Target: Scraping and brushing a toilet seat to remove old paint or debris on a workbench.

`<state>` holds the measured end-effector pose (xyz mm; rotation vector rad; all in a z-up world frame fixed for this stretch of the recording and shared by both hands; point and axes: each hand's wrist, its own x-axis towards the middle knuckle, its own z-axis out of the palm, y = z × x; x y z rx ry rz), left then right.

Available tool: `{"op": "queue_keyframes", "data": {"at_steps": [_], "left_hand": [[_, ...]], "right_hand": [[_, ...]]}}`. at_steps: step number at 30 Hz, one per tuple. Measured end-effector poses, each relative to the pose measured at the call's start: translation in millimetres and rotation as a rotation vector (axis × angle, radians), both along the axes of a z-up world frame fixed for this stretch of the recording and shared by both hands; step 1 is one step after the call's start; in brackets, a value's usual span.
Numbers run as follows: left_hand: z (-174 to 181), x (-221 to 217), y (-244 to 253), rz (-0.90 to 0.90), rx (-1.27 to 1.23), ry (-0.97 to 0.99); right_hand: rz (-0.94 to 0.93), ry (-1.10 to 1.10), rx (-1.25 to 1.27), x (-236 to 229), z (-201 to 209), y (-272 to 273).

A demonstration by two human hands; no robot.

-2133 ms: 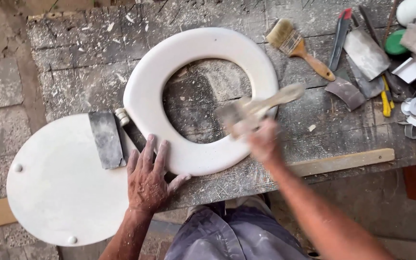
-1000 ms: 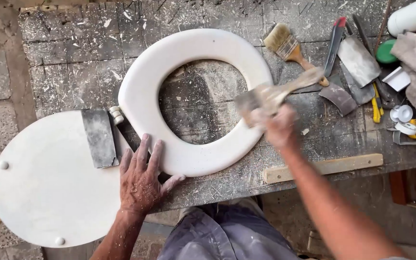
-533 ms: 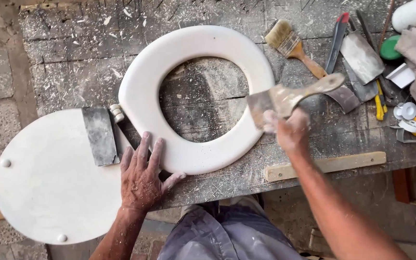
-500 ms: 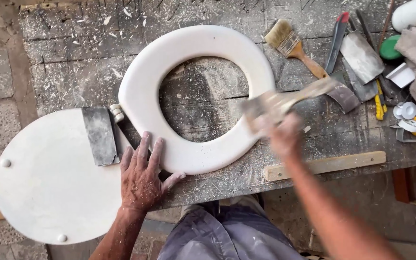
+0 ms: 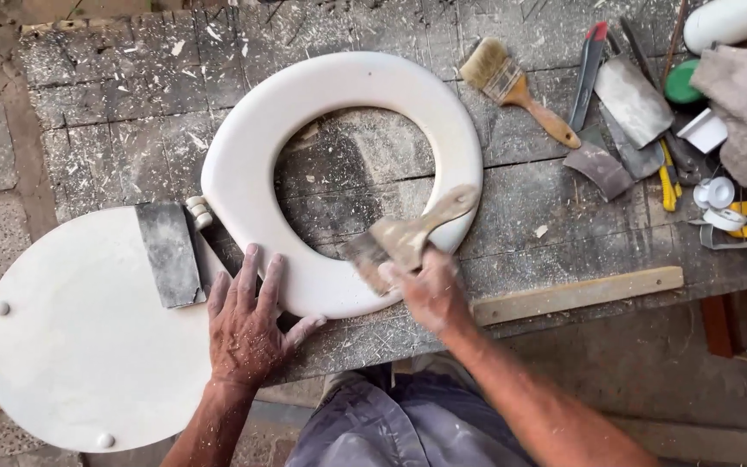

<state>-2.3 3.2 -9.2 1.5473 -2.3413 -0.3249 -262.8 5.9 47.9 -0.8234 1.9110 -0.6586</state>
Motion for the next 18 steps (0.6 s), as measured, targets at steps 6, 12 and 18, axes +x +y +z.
{"op": "queue_keyframes", "data": {"at_steps": [6,12,18], "left_hand": [[-5,3,2,0.003,0.008,-0.008],[15,-2,-5,-0.084,-0.144,-0.057],[16,-2,-5,-0.090,-0.149,-0.056]], "right_hand": [[-0.060,0.200,-0.306,-112,-60,-7],[0.082,0.098,0.009,-25,-10,9],[-0.122,0.172,-0.035,-107,-13,-9]]}}
